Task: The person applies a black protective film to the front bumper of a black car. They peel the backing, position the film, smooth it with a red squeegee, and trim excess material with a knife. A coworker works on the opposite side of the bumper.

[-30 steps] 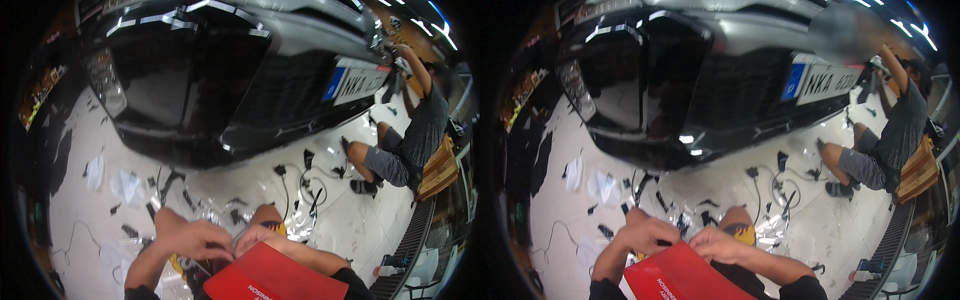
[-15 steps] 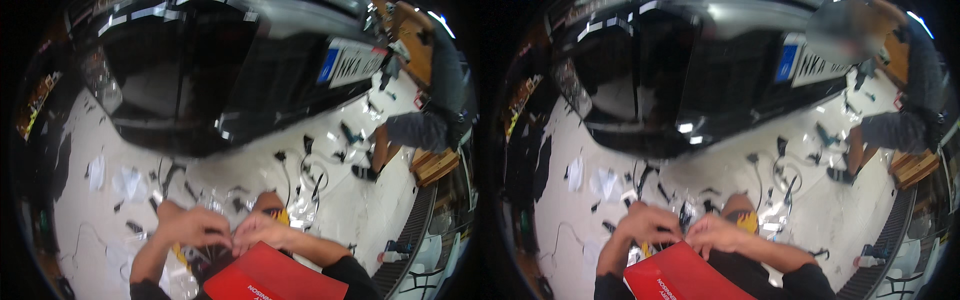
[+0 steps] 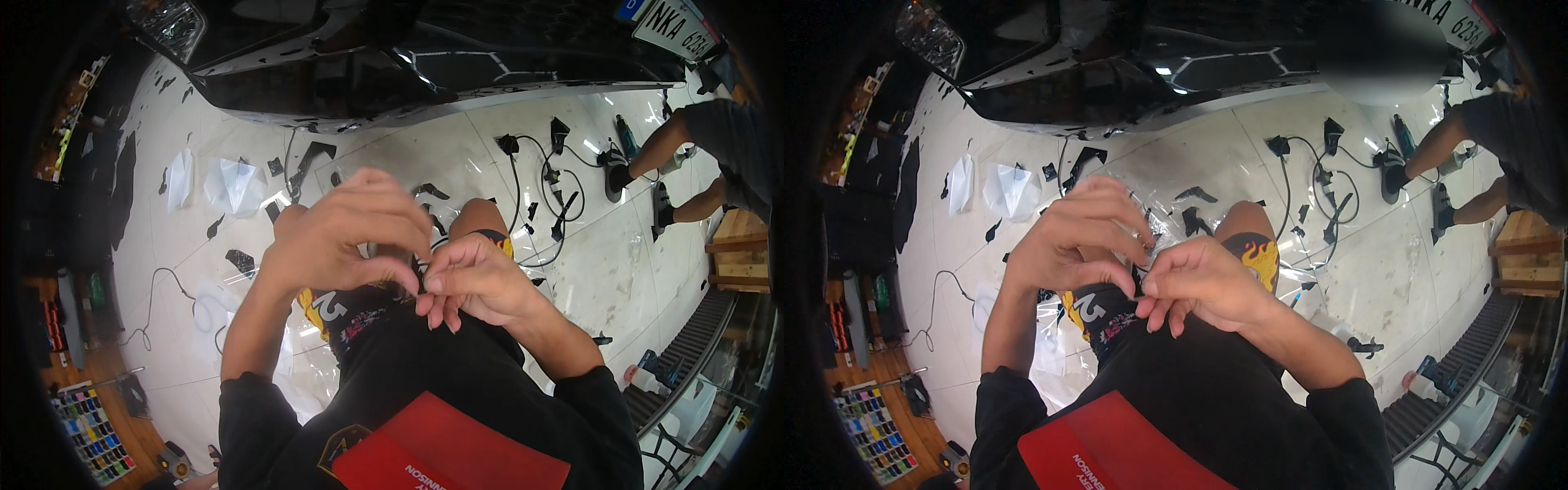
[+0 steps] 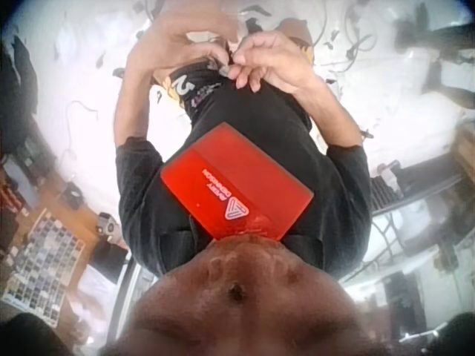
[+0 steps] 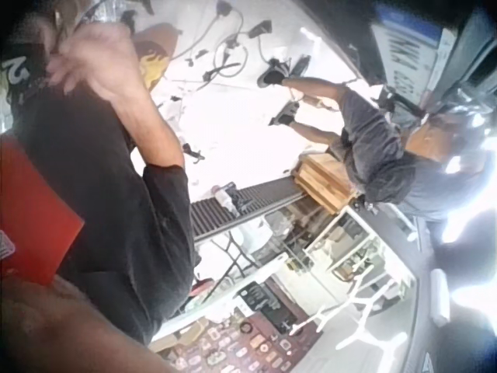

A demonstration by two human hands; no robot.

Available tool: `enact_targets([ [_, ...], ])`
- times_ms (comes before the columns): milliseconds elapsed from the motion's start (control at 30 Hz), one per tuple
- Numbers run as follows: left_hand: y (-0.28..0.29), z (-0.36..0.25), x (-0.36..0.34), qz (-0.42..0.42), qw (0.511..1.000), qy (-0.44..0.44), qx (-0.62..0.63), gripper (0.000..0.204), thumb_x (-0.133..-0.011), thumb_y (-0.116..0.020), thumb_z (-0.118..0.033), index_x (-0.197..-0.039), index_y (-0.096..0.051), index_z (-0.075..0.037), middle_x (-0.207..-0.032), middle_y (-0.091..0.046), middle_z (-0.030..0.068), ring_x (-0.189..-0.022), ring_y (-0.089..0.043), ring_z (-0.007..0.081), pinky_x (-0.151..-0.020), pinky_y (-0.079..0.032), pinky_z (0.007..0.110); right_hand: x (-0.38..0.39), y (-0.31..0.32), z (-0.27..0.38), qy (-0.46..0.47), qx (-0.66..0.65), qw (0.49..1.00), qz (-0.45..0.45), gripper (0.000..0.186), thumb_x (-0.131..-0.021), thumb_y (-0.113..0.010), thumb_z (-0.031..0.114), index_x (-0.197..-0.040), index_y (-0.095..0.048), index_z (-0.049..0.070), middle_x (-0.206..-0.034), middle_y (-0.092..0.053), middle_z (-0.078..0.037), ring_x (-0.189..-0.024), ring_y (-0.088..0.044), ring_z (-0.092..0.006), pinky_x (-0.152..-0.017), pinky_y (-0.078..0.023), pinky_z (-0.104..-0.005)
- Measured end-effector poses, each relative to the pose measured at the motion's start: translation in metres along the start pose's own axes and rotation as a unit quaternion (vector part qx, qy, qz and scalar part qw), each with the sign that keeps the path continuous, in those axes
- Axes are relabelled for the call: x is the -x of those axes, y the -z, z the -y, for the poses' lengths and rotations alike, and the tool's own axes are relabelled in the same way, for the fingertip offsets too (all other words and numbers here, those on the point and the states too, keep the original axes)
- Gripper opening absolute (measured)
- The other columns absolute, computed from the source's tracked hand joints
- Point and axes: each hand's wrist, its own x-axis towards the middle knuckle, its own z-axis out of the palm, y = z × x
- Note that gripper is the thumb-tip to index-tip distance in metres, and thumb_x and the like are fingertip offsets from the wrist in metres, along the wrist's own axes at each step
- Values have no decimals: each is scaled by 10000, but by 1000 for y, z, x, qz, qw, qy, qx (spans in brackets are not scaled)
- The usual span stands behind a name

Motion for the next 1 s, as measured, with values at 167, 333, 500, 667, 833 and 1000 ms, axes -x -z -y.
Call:
enact_targets([
  [167, -32, -30, 30, -165, 961, 192, -110, 214, -729, -862, -160, -907, -759, -98, -961, -726, 5, -832, -653, 206, -757, -449, 307, 1, 5, -7, 114, -23, 990, -73, 96, -946, -652, 48, -956, -665, -47, -899, -722, -203, -736, -747, -250, -508, -597, -302],
  [333, -74, -46, 35, -220, 954, 193, -63, 294, -827, -764, 33, -1113, -697, 11, -1066, -712, 148, -918, -727, 241, -714, -583, 294, -4, -3, -21, 163, -30, 980, -108, 104, -969, -649, 56, -969, -672, -46, -912, -725, -171, -779, -731, -199, -530, -595, -282],
  [500, -82, -40, 38, -231, 947, 212, -65, 270, -847, -758, 20, -1111, -707, 2, -1051, -726, 143, -877, -736, 223, -714, -584, 287, -9, -1, -25, 178, -36, 976, -120, 123, -975, -650, 60, -1016, -686, -50, -919, -728, -152, -773, -722, -175, -530, -591, -269],
  [667, -86, -35, 39, -243, 945, 212, -62, 224, -856, -758, 9, -1077, -723, 10, -980, -745, 137, -842, -739, 209, -724, -579, 283, -9, 0, -26, 180, -5, 975, -129, 141, -975, -660, 72, -1047, -690, -45, -919, -727, -134, -767, -717, -161, -524, -587, -263],
  [833, -82, -40, 33, -246, 938, 243, -16, 136, -877, -732, 9, -1010, -729, 37, -901, -752, 137, -780, -736, 183, -712, -568, 272, -7, 0, -24, 183, 28, 974, -133, 151, -974, -666, 78, -1046, -685, -53, -918, -718, -132, -766, -713, -160, -528, -587, -266],
  [1000, -73, -34, 31, -212, 951, 220, -56, 84, -881, -688, 27, -959, -716, 35, -816, -732, 111, -717, -724, 151, -672, -560, 252, -7, -2, -25, 189, 67, 970, -140, 151, -973, -660, 64, -1056, -672, -63, -907, -709, -124, -765, -703, -148, -546, -584, -259],
])
